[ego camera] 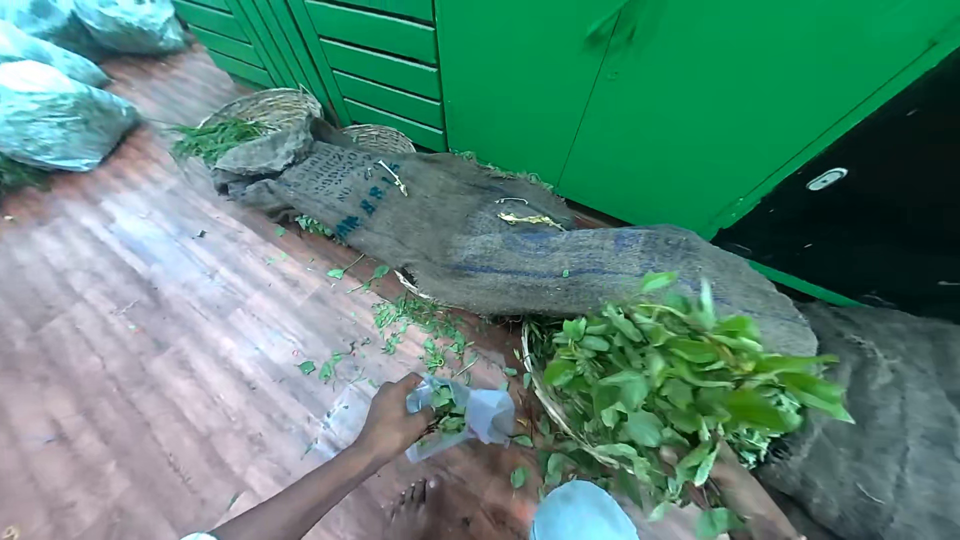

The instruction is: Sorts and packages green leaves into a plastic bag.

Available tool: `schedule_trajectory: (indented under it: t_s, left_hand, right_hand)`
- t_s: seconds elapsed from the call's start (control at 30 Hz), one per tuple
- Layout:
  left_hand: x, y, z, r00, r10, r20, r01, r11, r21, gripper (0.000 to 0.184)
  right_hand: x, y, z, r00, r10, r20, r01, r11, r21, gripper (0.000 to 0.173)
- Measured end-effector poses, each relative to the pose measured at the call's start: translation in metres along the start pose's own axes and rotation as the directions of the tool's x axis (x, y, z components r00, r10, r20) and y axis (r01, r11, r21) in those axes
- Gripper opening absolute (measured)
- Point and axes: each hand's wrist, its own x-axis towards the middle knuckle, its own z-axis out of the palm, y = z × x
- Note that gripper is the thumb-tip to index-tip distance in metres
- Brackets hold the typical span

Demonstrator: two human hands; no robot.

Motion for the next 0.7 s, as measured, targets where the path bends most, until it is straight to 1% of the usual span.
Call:
schedule_trajectory:
  t_s: [0.07,0.1,0.13,0.17,0.23,0.27,0.3,0.33,0.4,0.47,0.5,0.6,0.67,0.7]
  left_hand:
    - [0.000,0.002,-0.001,0.998,-0.064,0.007,0.064,0.998,0.007,0.044]
    - [0.000,0.003,-0.002,0.995,-0.102,0.015,0.101,0.995,0.005,0.047]
    - [0.001,0.003,-0.003,0.991,-0.133,0.010,0.133,0.991,0.006,0.050]
    - [0.001,0.003,-0.005,0.986,-0.165,0.007,0.165,0.986,0.018,0.054]
    - [0.003,0.004,-0.012,0.976,-0.217,0.023,0.214,0.972,0.098,0.057]
    - [0.003,0.005,-0.014,0.972,-0.230,0.043,0.220,0.963,0.157,0.052]
    - [0.003,0.006,-0.016,0.969,-0.236,0.073,0.214,0.950,0.228,0.045]
    - [0.003,0.006,-0.018,0.963,-0.243,0.115,0.202,0.936,0.287,0.041]
    - [0.003,0.004,-0.017,0.956,-0.237,0.173,0.164,0.921,0.353,0.038]
    - [0.004,0.000,-0.013,0.953,-0.220,0.208,0.129,0.917,0.377,0.038]
    - [0.004,-0.003,-0.012,0.952,-0.206,0.226,0.112,0.922,0.371,0.039]
    - [0.006,-0.005,-0.011,0.961,-0.142,0.237,0.070,0.955,0.289,0.038]
    - [0.007,-0.004,-0.010,0.966,-0.102,0.239,0.059,0.982,0.181,0.033]
    - [0.008,-0.004,-0.009,0.966,-0.077,0.245,0.049,0.992,0.118,0.032]
  right_hand:
    - [0.003,0.005,0.003,0.998,0.055,-0.040,-0.057,0.998,-0.040,0.032]
    - [0.007,0.009,0.007,0.996,0.083,-0.039,-0.085,0.993,-0.079,0.030]
    - [0.008,0.008,0.012,0.992,0.121,-0.034,-0.124,0.984,-0.131,0.035]
    - [0.009,0.006,0.017,0.985,0.170,-0.023,-0.172,0.966,-0.191,0.043]
    - [0.016,0.013,0.024,0.966,0.258,-0.009,-0.249,0.924,-0.289,0.055]
    - [0.021,0.022,0.023,0.957,0.290,0.007,-0.273,0.911,-0.310,0.060]
    - [0.023,0.024,0.024,0.944,0.329,0.010,-0.308,0.894,-0.324,0.060]
    - [0.023,0.025,0.026,0.934,0.358,-0.005,-0.338,0.878,-0.339,0.056]
    - [0.016,0.010,0.031,0.916,0.401,-0.025,-0.386,0.859,-0.336,0.051]
    - [0.008,0.003,0.032,0.927,0.369,-0.073,-0.375,0.895,-0.241,0.042]
    - [0.007,0.008,0.028,0.940,0.333,-0.073,-0.341,0.920,-0.195,0.036]
    - [0.001,0.003,0.019,0.972,0.234,0.035,-0.231,0.971,-0.067,0.037]
    - [0.004,0.002,0.011,0.985,0.136,0.105,-0.140,0.990,0.026,0.037]
    - [0.005,0.000,0.008,0.990,0.092,0.109,-0.098,0.994,0.048,0.036]
